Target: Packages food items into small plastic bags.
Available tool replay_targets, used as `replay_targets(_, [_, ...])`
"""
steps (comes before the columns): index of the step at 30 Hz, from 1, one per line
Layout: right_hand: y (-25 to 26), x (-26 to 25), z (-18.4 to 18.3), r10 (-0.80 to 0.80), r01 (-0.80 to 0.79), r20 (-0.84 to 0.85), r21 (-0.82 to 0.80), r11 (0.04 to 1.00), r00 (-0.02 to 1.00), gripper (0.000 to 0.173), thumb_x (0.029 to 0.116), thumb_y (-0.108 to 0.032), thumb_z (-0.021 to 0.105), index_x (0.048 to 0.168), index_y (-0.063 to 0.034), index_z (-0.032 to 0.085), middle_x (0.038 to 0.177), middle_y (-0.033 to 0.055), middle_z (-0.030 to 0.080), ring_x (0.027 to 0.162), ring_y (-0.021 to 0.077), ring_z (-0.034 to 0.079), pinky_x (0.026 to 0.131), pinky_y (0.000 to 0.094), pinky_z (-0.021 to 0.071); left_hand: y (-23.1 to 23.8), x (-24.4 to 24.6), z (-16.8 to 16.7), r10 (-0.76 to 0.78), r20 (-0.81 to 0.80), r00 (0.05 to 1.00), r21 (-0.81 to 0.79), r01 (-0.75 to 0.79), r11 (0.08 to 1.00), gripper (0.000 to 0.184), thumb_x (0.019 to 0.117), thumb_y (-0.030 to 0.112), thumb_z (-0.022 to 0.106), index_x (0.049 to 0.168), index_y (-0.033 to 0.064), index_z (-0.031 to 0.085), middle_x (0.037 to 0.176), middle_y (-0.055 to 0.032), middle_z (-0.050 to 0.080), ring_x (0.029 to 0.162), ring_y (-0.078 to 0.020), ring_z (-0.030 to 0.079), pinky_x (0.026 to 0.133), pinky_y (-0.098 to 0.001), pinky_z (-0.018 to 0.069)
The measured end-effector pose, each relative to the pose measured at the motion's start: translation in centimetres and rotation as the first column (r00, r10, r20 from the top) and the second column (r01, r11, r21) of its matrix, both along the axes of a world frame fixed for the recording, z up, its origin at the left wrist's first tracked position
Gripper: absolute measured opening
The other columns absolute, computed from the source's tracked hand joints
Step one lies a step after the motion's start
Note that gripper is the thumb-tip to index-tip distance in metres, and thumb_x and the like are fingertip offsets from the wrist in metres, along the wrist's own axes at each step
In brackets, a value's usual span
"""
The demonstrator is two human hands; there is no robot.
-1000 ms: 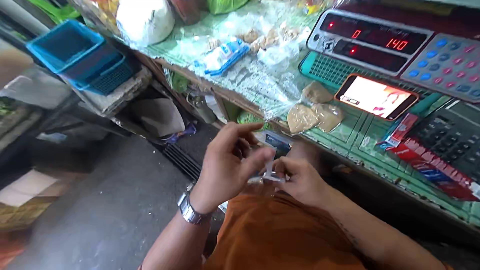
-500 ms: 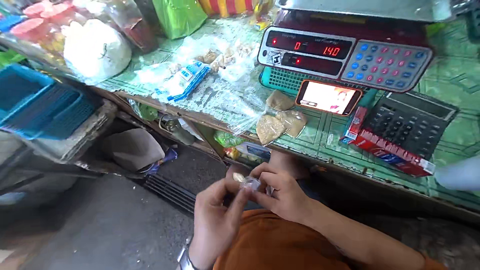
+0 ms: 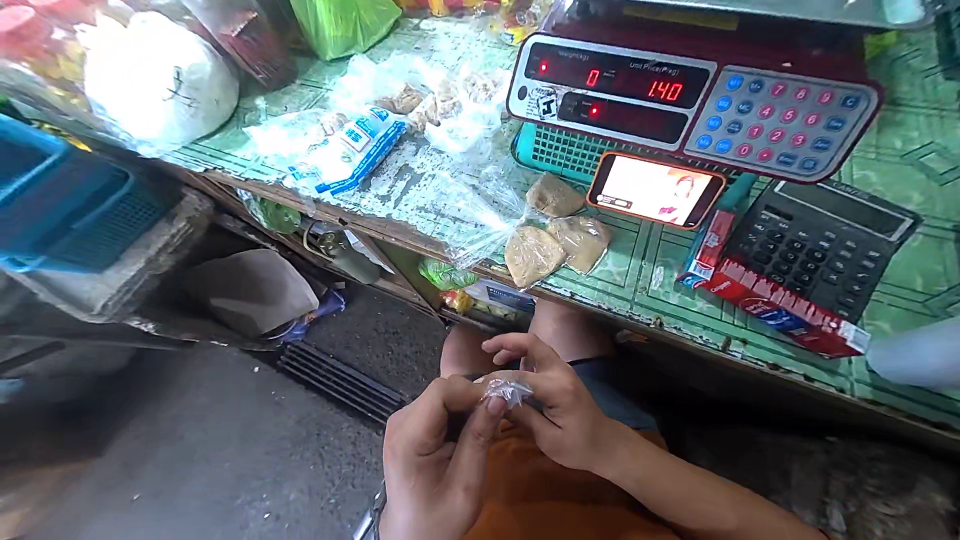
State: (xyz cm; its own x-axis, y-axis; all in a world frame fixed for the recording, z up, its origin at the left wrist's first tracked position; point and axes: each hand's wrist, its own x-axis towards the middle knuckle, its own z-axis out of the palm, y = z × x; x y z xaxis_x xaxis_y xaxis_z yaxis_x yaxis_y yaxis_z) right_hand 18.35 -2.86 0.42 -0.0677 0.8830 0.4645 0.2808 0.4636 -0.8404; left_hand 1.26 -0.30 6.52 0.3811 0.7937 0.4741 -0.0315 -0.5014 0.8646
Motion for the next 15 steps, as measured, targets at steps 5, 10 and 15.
replay_targets(5, [-0.2,0.5,3.1,0.025,-0.028,0.047,0.065,0.998,0.999,0.029,0.1033,-0.042,0.055,0.105,-0.0236,0.078,0.138,0.0138,0.060,0.127,0.0197,0.056,0.105,0.0400,0.0489,-1.3,0.0,1.3,0.032,-0.004,0.999,0.191,-0.031,0.981,0.010,0.1032,0.022,0.063,0.104,0.0116,0.064,0.088,0.0019,0.067,0.074,-0.0036,0.065,0.064,-0.0169,0.0559])
replay_targets(10, [-0.4,-0.4,3.7,0.007,-0.013,0.080,0.074,0.997,0.997,0.035,0.1016,-0.033,0.047,0.095,-0.0170,0.078,0.144,0.0172,0.057,0.131,0.0265,0.055,0.105,0.0444,0.0469,-1.8,-0.9,1.0,0.012,-0.006,1.000,0.123,-0.011,0.992,0.008,0.1022,0.023,0.065,0.108,0.0177,0.066,0.093,0.0070,0.068,0.077,-0.0003,0.066,0.065,-0.0137,0.0557])
replay_targets(15, [-0.5,-1.7,2.2,0.054,-0.054,0.003,-0.007,0.999,0.999,0.045,0.1009,-0.036,0.041,0.078,-0.0134,0.072,0.145,0.0207,0.055,0.137,0.0319,0.048,0.108,0.0478,0.0428,-2.4,-1.9,-0.9,-0.080,0.099,0.992,0.025,0.078,0.997,0.010,0.1016,0.019,0.066,0.111,0.0177,0.068,0.098,0.0074,0.071,0.082,-0.0008,0.068,0.072,-0.0152,0.0569])
